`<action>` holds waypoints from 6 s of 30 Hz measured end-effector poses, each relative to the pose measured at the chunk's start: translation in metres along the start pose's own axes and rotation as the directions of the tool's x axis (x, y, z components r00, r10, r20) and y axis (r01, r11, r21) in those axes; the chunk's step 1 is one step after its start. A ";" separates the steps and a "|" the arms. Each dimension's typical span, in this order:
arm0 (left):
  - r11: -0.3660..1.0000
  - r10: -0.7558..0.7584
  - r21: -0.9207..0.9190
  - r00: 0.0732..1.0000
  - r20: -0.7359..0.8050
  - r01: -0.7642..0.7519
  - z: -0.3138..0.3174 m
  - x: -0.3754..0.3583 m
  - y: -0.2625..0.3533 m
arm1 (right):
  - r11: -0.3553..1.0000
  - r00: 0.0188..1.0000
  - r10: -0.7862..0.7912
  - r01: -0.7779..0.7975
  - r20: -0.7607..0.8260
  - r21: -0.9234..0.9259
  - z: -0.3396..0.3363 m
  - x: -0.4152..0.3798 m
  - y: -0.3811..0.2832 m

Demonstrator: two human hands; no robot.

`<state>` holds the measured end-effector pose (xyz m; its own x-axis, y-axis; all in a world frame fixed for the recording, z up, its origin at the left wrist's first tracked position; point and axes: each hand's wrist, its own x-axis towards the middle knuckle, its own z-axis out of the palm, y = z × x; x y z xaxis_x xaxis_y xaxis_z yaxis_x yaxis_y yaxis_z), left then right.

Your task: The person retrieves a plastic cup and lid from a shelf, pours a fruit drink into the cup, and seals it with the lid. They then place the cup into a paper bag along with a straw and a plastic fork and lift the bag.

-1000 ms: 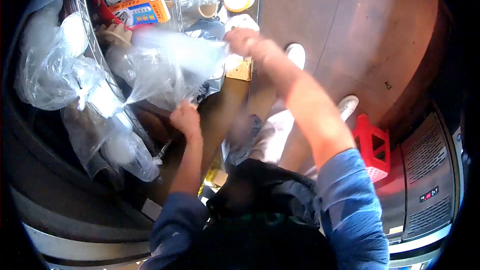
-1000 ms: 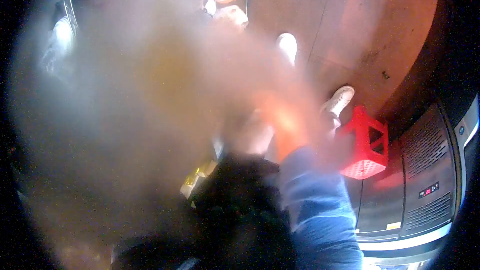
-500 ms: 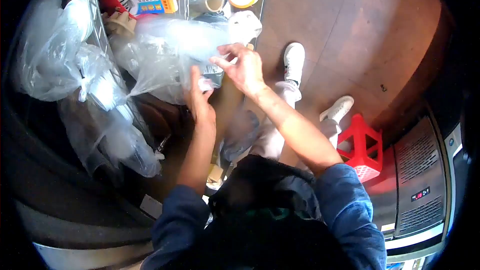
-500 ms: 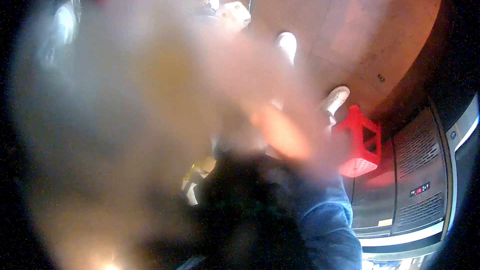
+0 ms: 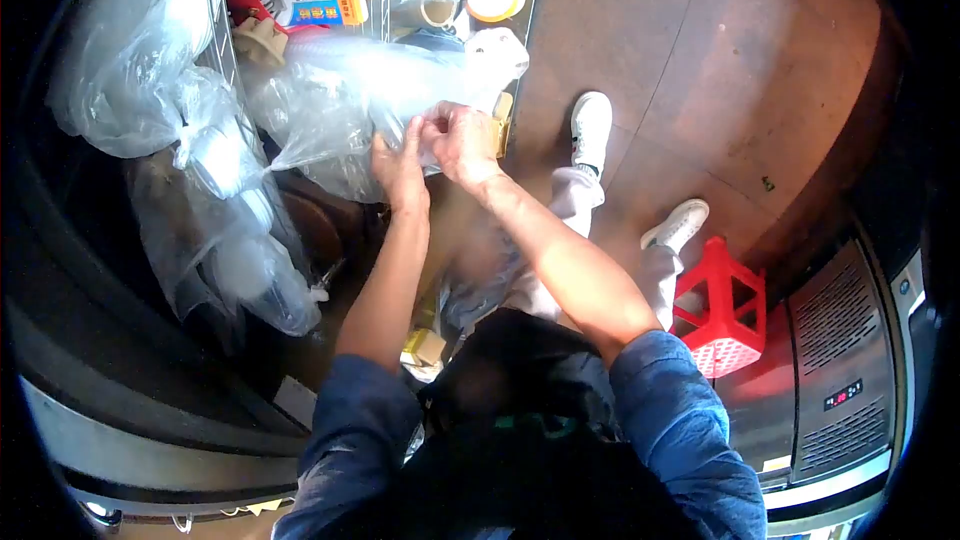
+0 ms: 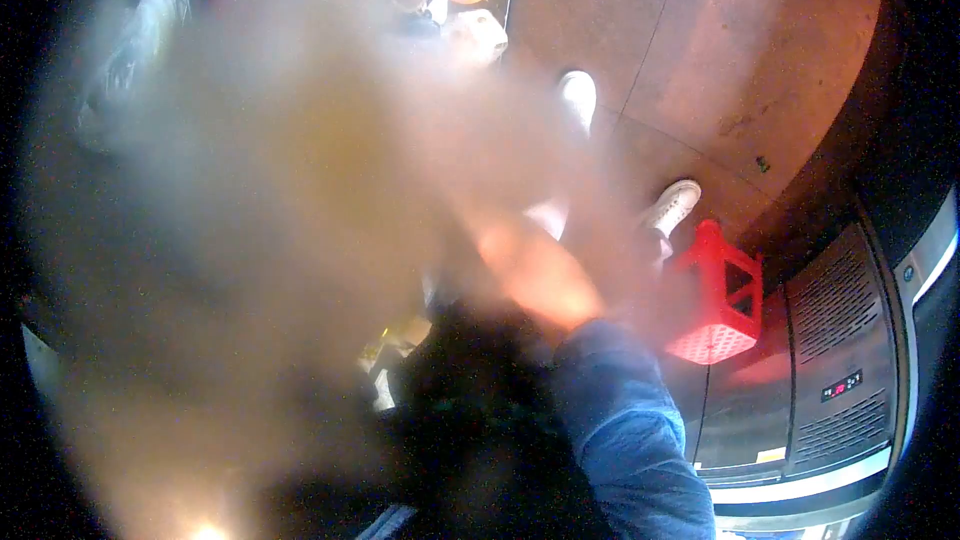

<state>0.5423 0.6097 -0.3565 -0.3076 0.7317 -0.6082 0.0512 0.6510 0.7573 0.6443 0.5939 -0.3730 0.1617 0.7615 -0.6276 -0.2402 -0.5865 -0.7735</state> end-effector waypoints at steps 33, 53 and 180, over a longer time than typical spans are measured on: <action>0.815 0.461 0.259 0.851 0.251 -0.518 -0.161 -0.556 0.058 | 0.541 0.606 -0.604 0.789 0.518 -0.292 -0.214 -0.486 -0.218; 0.726 0.493 0.193 0.303 -0.816 -0.660 -0.674 -0.545 -0.044 | 0.828 0.467 -0.151 0.542 0.871 -0.146 0.617 -0.516 -0.087; 0.873 -0.122 0.477 0.993 0.005 0.104 0.237 -0.422 0.026 | 0.488 -0.011 -0.871 -0.129 -0.490 -0.864 -1.102 -0.124 -0.485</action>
<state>0.8989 0.3653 -0.1367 -0.3064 0.6482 -0.6971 0.4661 0.7407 0.4839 1.7953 0.4795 -0.0173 0.6769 0.3673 0.6379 0.6885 -0.6225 -0.3721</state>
